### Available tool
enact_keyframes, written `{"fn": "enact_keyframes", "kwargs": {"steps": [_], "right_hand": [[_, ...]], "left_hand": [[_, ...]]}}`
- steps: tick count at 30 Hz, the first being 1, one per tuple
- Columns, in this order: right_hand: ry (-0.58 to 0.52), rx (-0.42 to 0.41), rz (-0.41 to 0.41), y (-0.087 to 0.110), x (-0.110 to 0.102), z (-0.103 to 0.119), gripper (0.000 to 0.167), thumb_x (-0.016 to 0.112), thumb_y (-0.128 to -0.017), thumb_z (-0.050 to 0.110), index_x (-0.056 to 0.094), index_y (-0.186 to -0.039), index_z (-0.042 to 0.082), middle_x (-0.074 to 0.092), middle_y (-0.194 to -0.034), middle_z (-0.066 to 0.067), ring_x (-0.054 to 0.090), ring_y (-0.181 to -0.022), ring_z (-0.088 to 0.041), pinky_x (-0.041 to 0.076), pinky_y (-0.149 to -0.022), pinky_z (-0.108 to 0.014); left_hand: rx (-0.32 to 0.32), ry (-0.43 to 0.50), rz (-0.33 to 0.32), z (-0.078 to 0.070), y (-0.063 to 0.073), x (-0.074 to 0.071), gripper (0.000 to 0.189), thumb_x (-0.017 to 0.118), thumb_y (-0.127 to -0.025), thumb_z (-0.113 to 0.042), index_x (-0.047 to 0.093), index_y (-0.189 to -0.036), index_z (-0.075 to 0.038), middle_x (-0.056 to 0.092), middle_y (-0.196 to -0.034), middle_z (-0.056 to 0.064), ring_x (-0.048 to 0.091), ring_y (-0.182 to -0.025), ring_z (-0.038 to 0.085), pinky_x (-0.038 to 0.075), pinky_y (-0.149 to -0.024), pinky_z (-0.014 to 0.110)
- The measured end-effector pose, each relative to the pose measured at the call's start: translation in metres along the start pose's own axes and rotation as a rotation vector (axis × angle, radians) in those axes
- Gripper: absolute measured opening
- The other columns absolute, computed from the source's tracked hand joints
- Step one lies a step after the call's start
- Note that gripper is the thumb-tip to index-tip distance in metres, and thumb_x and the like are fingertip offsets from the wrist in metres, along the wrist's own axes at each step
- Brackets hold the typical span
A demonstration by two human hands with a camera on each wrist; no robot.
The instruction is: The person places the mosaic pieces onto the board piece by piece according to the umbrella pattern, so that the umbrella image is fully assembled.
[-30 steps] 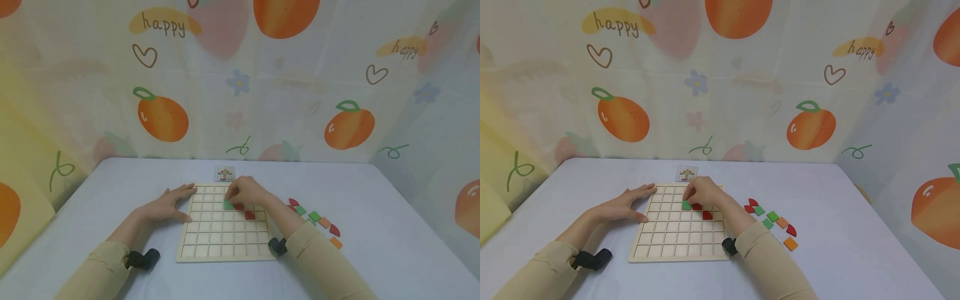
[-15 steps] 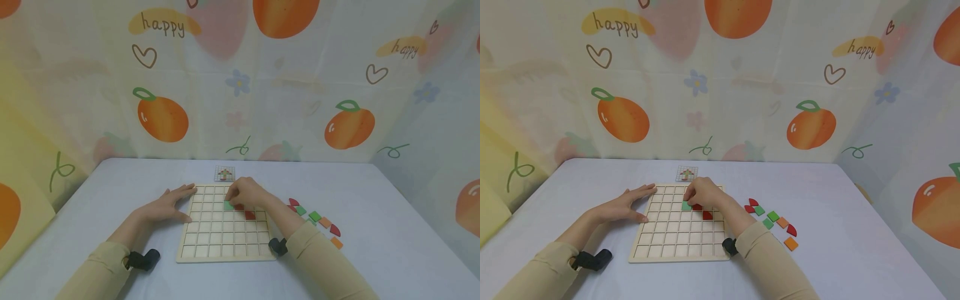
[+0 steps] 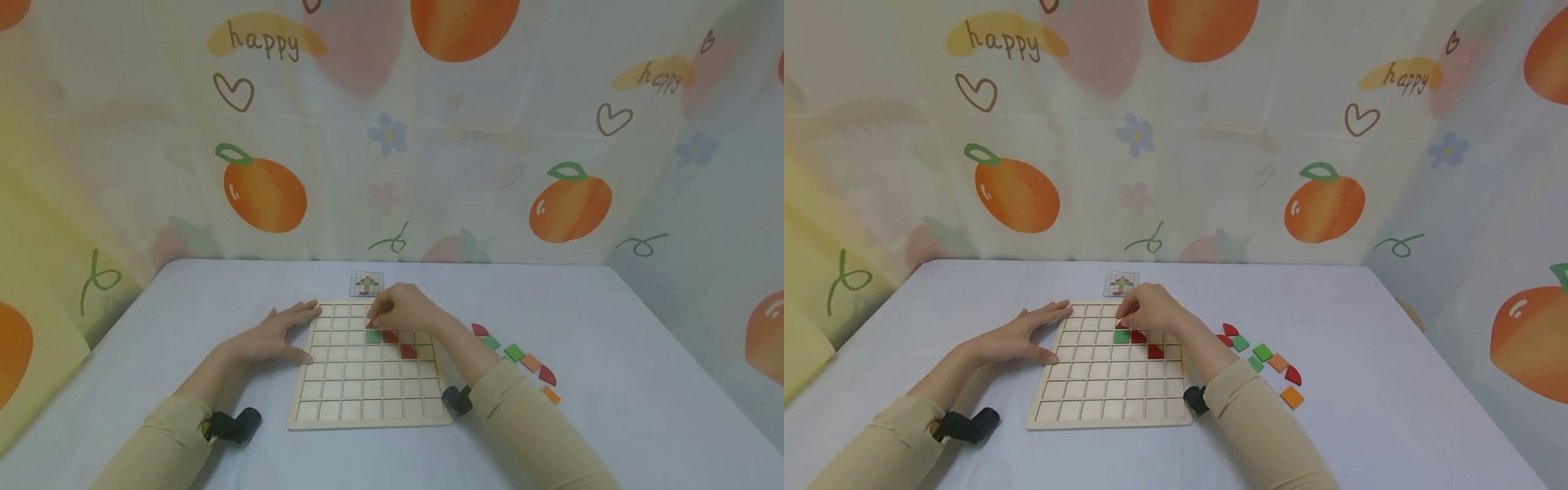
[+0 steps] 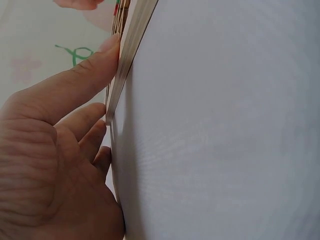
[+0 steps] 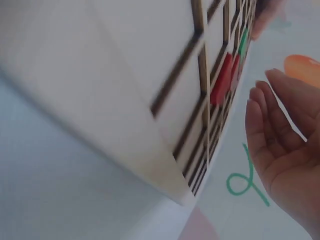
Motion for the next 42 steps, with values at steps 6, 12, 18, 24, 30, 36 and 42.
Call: {"fn": "enact_keyframes", "kwargs": {"steps": [6,12,18,24,30,36,42], "right_hand": [[0.002,0.03,-0.043,0.007,-0.026,-0.01,0.019,0.069,-0.091,0.015,0.074,-0.109,0.011,0.074,-0.105,-0.003,0.066,-0.098,-0.015,0.056,-0.091,-0.033],[0.013,0.074,-0.079,0.025,-0.053,-0.032,0.023,0.068,-0.092,0.015,0.072,-0.113,0.008,0.074,-0.11,-0.007,0.067,-0.104,-0.02,0.057,-0.093,-0.037],[0.054,0.082,-0.077,0.046,-0.071,-0.053,0.024,0.068,-0.092,0.014,0.071,-0.114,0.005,0.073,-0.105,-0.008,0.065,-0.098,-0.019,0.057,-0.086,-0.034],[0.068,0.088,-0.078,0.064,-0.082,-0.072,0.027,0.067,-0.092,0.013,0.068,-0.116,0.002,0.073,-0.107,-0.011,0.066,-0.099,-0.021,0.057,-0.089,-0.038],[0.064,0.12,-0.065,0.078,-0.087,-0.091,0.026,0.067,-0.091,0.012,0.068,-0.114,0.001,0.073,-0.106,-0.012,0.067,-0.099,-0.022,0.058,-0.088,-0.038],[0.059,0.164,-0.06,0.093,-0.091,-0.109,0.024,0.068,-0.09,0.014,0.069,-0.111,0.002,0.073,-0.103,-0.01,0.067,-0.094,-0.019,0.059,-0.086,-0.038],[0.055,0.198,-0.053,0.106,-0.093,-0.123,0.02,0.069,-0.09,0.015,0.071,-0.108,0.006,0.074,-0.1,-0.008,0.066,-0.092,-0.017,0.06,-0.087,-0.037]], "left_hand": [[0.014,0.008,-0.001,-0.001,0.001,-0.001,0.096,0.079,-0.075,-0.032,0.032,-0.154,-0.005,0.017,-0.166,0.019,0.009,-0.154,0.045,-0.009,-0.119,0.07],[0.022,0.008,0.002,-0.001,0.001,0.0,0.096,0.079,-0.076,-0.032,0.031,-0.154,-0.005,0.016,-0.166,0.019,0.009,-0.154,0.045,-0.009,-0.119,0.07],[0.021,0.004,0.004,-0.003,0.0,0.0,0.096,0.079,-0.076,-0.033,0.031,-0.154,-0.004,0.016,-0.166,0.019,0.009,-0.153,0.045,-0.009,-0.118,0.071],[0.017,0.007,0.004,-0.005,0.001,-0.002,0.097,0.079,-0.076,-0.033,0.031,-0.154,-0.004,0.016,-0.166,0.02,0.008,-0.153,0.046,-0.01,-0.118,0.071],[0.009,0.007,0.002,-0.002,0.001,-0.001,0.097,0.079,-0.075,-0.033,0.031,-0.154,-0.004,0.016,-0.166,0.02,0.008,-0.153,0.046,-0.009,-0.119,0.071],[0.0,0.013,0.0,-0.001,0.001,0.0,0.096,0.079,-0.075,-0.032,0.031,-0.154,-0.006,0.016,-0.166,0.018,0.007,-0.154,0.045,-0.01,-0.119,0.07],[-0.001,0.009,-0.004,-0.001,0.0,0.0,0.095,0.079,-0.075,-0.032,0.032,-0.154,-0.006,0.017,-0.166,0.018,0.008,-0.154,0.045,-0.009,-0.119,0.07]]}}
Point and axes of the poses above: each hand's wrist, its own y-axis away from the middle knuckle, its own x-axis out of the palm, z = x × y, the point moved 10 cm from there along -y, towards the middle knuckle
